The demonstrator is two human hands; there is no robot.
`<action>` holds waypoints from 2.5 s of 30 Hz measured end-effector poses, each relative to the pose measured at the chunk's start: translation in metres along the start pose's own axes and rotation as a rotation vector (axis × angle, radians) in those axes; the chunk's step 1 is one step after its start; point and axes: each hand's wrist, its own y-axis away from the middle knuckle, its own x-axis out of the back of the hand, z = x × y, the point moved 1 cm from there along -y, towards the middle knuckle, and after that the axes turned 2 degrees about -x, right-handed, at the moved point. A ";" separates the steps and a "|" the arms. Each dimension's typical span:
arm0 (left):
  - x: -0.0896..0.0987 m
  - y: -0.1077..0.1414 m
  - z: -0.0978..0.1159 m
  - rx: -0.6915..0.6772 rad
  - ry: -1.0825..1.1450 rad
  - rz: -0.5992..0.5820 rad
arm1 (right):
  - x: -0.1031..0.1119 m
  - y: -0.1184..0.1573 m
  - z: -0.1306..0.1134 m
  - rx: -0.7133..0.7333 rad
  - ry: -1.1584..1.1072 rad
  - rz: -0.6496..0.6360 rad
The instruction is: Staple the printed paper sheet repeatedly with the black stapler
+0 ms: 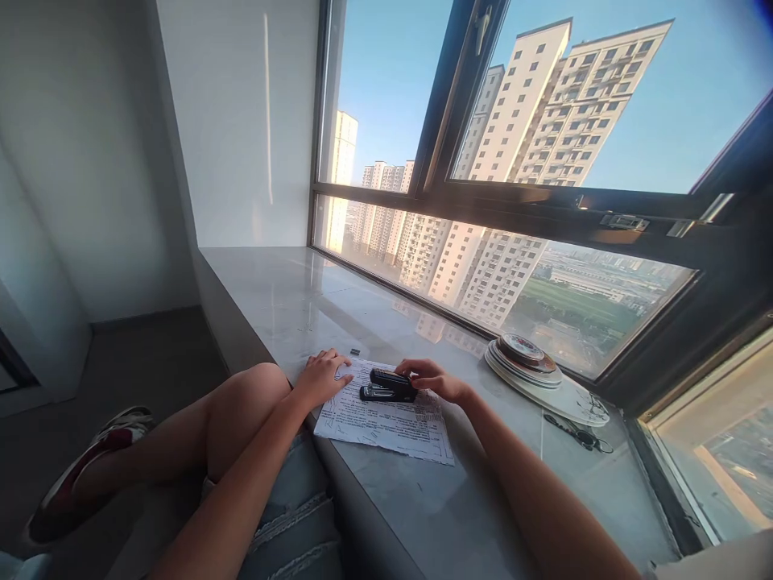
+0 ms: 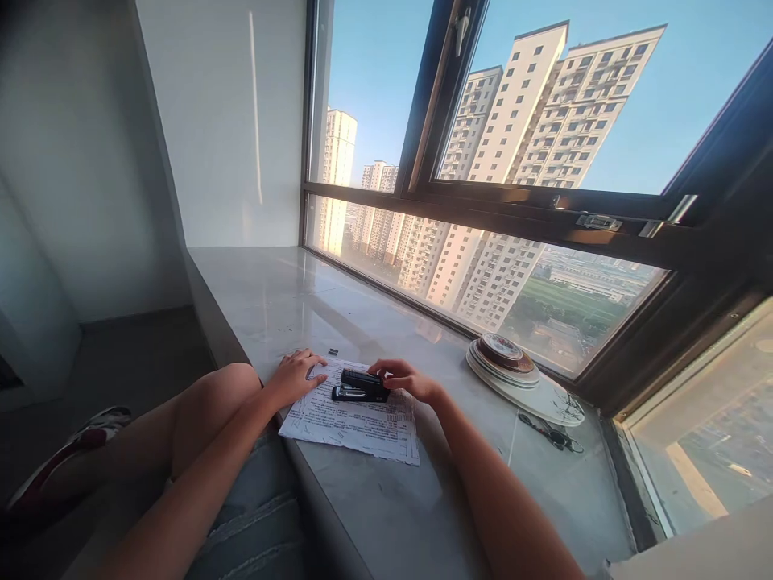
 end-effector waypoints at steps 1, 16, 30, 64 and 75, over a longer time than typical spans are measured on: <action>0.000 0.000 0.000 -0.001 -0.002 0.000 | 0.002 0.002 0.003 -0.021 -0.040 -0.002; -0.001 -0.002 -0.001 0.034 0.012 -0.030 | 0.009 0.004 0.006 -0.165 -0.210 -0.129; 0.003 0.001 0.003 0.045 0.080 -0.034 | 0.010 0.002 0.006 -0.123 -0.193 -0.159; 0.007 -0.004 0.005 0.268 1.691 -0.032 | -0.078 -0.030 -0.026 0.506 1.510 0.558; 0.010 -0.006 -0.002 0.237 1.439 0.261 | -0.031 -0.024 -0.017 0.255 0.457 0.483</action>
